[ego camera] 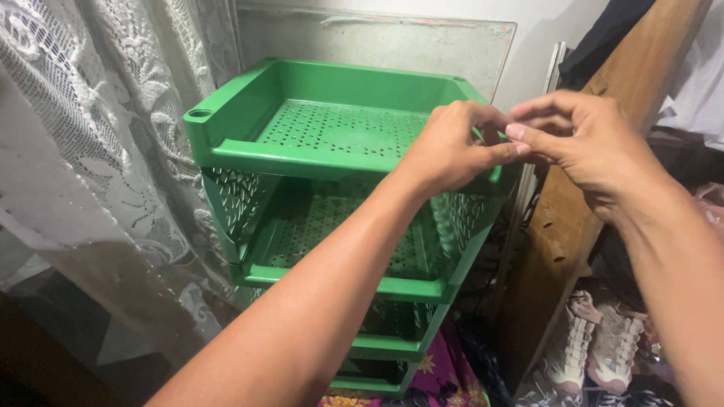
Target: The person assembles a green plastic three-tier storage unit by hand, inserting small fasteners into the top tray and then stacking and aligning the trays. The person repeatedly adjusts the unit's position and orientation to ensure the trays are properly seated.
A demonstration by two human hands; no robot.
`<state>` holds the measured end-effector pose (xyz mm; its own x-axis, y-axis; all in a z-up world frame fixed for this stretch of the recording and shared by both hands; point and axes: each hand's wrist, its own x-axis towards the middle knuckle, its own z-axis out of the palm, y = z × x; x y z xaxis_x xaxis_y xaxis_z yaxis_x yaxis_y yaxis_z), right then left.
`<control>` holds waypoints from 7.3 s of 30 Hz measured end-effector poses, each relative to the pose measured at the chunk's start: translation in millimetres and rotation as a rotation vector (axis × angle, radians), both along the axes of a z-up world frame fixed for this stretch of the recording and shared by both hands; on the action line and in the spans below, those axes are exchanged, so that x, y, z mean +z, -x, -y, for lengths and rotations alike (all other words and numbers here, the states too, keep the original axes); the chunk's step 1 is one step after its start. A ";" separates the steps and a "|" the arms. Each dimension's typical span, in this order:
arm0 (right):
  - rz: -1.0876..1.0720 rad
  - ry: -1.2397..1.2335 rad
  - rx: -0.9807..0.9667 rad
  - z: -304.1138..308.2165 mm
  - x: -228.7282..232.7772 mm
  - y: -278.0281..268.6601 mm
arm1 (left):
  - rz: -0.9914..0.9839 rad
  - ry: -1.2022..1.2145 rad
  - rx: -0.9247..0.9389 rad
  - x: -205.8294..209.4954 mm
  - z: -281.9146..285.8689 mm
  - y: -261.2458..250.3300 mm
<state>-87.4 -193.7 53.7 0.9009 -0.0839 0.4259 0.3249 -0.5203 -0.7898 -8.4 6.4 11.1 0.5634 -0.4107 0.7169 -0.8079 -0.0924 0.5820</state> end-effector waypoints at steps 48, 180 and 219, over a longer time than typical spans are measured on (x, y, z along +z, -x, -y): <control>-0.201 0.128 0.079 17.6 31.9 -8.7 | -0.093 0.079 0.261 -7.6 9.4 -3.6; 0.088 0.147 -0.111 -14.8 -0.4 21.2 | 0.032 -0.024 -0.030 -12.1 3.5 -16.9; -0.153 0.275 -0.183 -10.8 30.3 17.5 | 0.125 -0.001 0.017 -16.6 5.2 -13.1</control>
